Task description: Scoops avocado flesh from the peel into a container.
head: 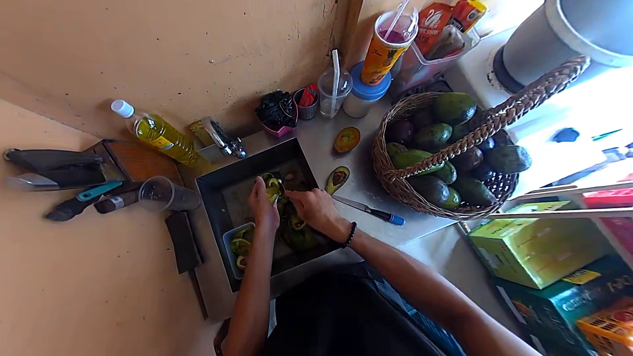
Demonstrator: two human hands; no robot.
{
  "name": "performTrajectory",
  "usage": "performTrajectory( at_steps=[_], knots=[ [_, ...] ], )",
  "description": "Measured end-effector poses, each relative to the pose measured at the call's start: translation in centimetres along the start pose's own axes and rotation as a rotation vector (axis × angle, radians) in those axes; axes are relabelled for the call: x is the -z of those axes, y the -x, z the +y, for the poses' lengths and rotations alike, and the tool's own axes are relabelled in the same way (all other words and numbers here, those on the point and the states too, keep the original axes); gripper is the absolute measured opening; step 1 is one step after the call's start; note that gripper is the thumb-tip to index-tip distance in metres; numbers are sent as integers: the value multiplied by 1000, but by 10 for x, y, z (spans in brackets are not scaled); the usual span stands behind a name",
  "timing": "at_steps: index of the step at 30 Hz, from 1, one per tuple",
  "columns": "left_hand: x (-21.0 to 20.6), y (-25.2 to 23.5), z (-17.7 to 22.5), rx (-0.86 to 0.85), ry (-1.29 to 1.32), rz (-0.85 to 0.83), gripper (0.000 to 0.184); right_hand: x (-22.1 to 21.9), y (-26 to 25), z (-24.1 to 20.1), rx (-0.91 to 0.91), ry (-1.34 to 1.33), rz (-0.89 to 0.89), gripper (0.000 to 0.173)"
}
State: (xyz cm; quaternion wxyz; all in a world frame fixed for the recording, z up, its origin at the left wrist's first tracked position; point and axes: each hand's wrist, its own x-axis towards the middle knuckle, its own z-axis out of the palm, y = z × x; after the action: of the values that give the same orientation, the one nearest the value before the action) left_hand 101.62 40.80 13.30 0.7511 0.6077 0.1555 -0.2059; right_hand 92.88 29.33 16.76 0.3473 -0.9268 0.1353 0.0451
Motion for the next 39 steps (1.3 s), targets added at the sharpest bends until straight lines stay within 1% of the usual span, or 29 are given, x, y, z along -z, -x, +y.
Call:
performTrajectory(
  at_steps=[3, 6, 8, 10, 13, 15, 18, 21, 23, 26, 29, 32, 34, 36, 38, 39],
  knots=[
    [-6, 0, -8, -84, 56, -8, 48, -6, 0, -4, -70, -140, 23, 32],
    [-4, -4, -25, -251, 52, -28, 45, -7, -4, -9, -124, -228, 15, 29],
    [-4, -6, -31, -326, 26, -14, 48, -10, -4, -12, -136, -248, 13, 29],
    [-6, -4, -29, -348, 51, 26, 49, -16, -1, -17, -132, -243, 24, 31],
    [-13, 2, -14, -348, 166, 86, 48, -33, 8, -20, -67, -269, 122, 33],
    [-16, 4, -6, -379, 219, 79, 48, -35, 10, -24, -68, -366, 151, 31],
    [-12, 7, -1, -415, 260, 28, 56, -31, 14, -33, -134, -538, 116, 29],
    [-7, 8, 1, -413, 276, -10, 62, -37, 17, -38, -155, -640, 92, 28],
    [-4, 7, 0, -400, 341, -33, 63, -42, 19, -37, -198, -807, 53, 28],
    [-1, 6, 2, -364, 456, -98, 64, -39, 24, -41, -397, -1253, -64, 28],
    [1, 6, 6, -288, 513, -133, 66, -23, 25, -49, -608, -1521, -200, 30],
    [0, 5, 5, -244, 579, -118, 67, -18, 26, -51, -737, -1697, -295, 30],
    [0, 2, 6, -219, 599, -116, 69, -16, 25, -50, -792, -1824, -343, 25],
    [1, 1, 6, -219, 582, -153, 69, -14, 24, -49, -825, -1937, -386, 18],
    [5, 0, 4, -206, 589, -207, 67, -10, 22, -46, -817, -1952, -414, 13],
    [8, 0, 3, -184, 590, -247, 67, -10, 20, -44, -771, -1870, -383, 14]
  ],
)
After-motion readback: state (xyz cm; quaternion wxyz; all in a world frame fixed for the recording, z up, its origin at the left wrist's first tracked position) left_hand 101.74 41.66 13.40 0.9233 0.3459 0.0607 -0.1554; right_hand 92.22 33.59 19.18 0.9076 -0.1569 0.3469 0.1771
